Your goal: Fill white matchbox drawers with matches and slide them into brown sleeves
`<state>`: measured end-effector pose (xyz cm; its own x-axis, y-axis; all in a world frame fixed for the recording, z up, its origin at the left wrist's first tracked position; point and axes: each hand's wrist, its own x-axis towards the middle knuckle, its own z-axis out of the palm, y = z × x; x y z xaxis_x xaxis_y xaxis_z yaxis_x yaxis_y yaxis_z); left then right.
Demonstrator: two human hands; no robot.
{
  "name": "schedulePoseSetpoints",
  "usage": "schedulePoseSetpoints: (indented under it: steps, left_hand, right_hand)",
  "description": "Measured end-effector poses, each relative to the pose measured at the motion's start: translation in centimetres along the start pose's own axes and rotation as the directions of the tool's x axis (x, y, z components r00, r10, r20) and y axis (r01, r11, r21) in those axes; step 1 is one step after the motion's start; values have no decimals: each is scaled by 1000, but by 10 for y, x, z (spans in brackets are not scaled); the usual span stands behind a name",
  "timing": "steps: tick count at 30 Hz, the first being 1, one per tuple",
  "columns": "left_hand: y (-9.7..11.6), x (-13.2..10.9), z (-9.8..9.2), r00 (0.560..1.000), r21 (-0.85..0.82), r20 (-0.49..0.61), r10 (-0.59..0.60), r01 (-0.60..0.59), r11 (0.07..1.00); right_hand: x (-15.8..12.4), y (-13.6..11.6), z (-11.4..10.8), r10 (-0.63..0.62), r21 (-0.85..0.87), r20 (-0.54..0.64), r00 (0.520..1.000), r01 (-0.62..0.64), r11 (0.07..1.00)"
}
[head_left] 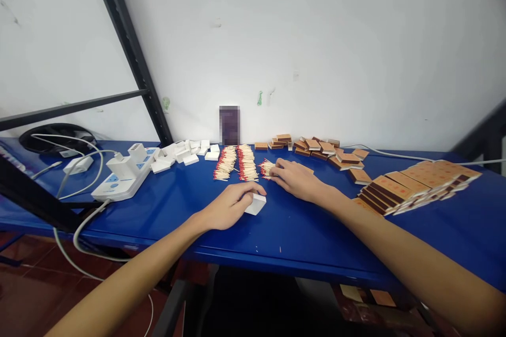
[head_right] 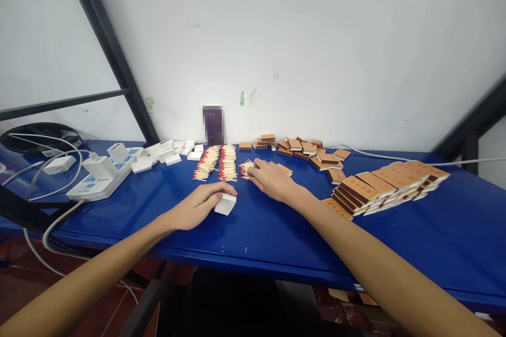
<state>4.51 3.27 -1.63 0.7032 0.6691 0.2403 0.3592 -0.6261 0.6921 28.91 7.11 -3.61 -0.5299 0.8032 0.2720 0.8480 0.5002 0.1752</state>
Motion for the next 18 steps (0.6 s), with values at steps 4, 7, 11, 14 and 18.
schedulePoseSetpoints:
  steps: [4,7,11,14,18]
  left_hand:
    - [-10,12,4,995,-11,-74,-61,60,998]
    - [-10,17,10,986,73,-165,-35,47,996]
    - [4,7,23,986,277,-162,50,-3,961]
    - [16,-12,32,991,440,-126,37,23,898]
    - [31,-29,47,983,620,-158,-98,176,765]
  right_hand:
    - [2,-2,1,-1,-38,13,1000,1,999]
    - [2,-4,3,-16,-64,12,1000,16,998]
    - [2,-6,4,-23,-81,-3,1000,22,996]
    - [2,-7,4,-1,-101,-20,1000,-1,995]
    - [2,-8,4,6,-106,-39,999,-11,994]
